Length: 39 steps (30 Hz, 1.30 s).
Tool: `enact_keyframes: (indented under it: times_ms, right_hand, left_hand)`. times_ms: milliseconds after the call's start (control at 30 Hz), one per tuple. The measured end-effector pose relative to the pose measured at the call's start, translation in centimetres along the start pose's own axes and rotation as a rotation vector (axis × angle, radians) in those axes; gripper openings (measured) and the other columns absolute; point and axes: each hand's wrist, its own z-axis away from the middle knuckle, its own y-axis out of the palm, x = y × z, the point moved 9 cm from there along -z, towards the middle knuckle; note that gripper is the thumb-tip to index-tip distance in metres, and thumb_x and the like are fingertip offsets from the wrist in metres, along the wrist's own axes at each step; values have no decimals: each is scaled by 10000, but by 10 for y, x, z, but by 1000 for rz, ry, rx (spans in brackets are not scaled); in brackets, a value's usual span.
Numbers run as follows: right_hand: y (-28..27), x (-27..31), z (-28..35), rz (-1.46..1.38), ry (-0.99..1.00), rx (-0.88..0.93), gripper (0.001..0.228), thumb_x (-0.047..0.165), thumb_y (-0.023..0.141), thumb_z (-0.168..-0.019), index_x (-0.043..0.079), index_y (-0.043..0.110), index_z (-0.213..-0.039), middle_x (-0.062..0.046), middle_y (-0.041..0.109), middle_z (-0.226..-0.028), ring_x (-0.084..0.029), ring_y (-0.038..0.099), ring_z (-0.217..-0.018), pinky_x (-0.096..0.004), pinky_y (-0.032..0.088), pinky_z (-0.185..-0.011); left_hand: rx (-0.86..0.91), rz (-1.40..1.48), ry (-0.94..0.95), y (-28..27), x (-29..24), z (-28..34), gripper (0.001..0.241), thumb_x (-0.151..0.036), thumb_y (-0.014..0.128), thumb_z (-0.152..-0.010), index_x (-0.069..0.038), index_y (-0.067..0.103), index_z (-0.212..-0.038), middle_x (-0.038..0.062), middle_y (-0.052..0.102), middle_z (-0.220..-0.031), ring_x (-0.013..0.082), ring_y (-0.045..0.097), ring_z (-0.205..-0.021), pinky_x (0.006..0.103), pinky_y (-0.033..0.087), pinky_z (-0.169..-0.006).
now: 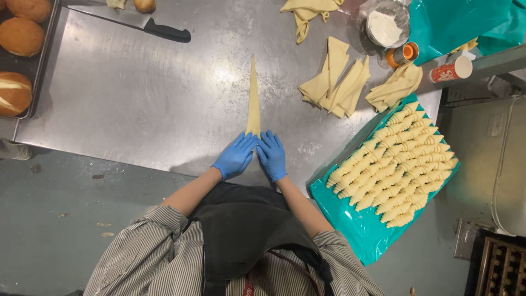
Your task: Rolling triangular pieces of dough into croissants and placing them onto a tray.
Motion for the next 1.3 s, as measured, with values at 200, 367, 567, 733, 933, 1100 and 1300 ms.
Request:
enact_keyframes:
  times_ms: [200, 367, 567, 733, 933, 1100, 1300]
  right_hand:
    - [3, -16, -19, -57, 51, -17, 296, 106, 714, -893, 100, 753, -1187, -153, 639, -1400, -380, 528, -1385, -512, 392, -1171]
    - [-9, -9, -33, -193, 48, -62, 280, 135, 769, -852, 81, 707, -1120, -152, 653, -1361, -385, 556, -1356, -497, 418, -1146]
    - [-10, -20, -55, -203, 43, -97, 273, 127, 805, -781, 95, 715, -1037, -178, 653, -1318, -404, 579, -1280, -485, 451, -1079]
    - [1, -36, -60, -294, 89, -81, 281, 112, 778, -799, 68, 679, -1058, -193, 641, -1330, -375, 605, -1236, -460, 484, -1058]
    - [-6, -67, -54, -502, 315, -174, 219, 54, 639, -991, 14, 673, -1204, -151, 667, -1353, -311, 651, -1246, -406, 522, -1056]
    - [-6, -89, -51, -818, 424, -200, 295, 64, 557, -1030, -10, 611, -1310, -127, 590, -1410, -226, 632, -1223, -372, 582, -1021]
    - [-16, -100, -65, -917, 623, -179, 366, 131, 548, -1051, 11, 592, -1395, -109, 645, -1332, -221, 652, -1113, -350, 579, -958]
  left_hand:
    - [-22, 77, 21, 14, 10, 3, 333, -97, 602, -991, 91, 616, -1265, 252, 672, -1250, 383, 657, -1180, 479, 495, -1071]
    - [-103, 74, 1, -10, 14, -19, 355, -63, 620, -956, 92, 602, -1275, 247, 675, -1211, 391, 664, -1125, 486, 499, -1063]
    - [-61, 48, 19, -4, 31, -38, 408, -88, 661, -878, 41, 603, -1260, 210, 685, -1158, 363, 659, -1026, 462, 494, -971]
    - [24, 78, 38, 13, 47, -44, 410, -108, 682, -892, 24, 622, -1276, 147, 686, -1069, 309, 641, -922, 420, 496, -841]
    - [107, 36, 58, 24, 61, -56, 321, -124, 701, -871, -18, 660, -1171, 110, 657, -940, 308, 624, -861, 422, 494, -811]
    - [223, 22, -22, 72, 88, -53, 254, -171, 717, -820, -24, 662, -1019, 165, 650, -941, 366, 628, -838, 471, 505, -774]
    - [231, 340, -568, 70, 115, -69, 323, -338, 718, -975, -23, 730, -1045, 178, 715, -1025, 337, 682, -950, 419, 535, -872]
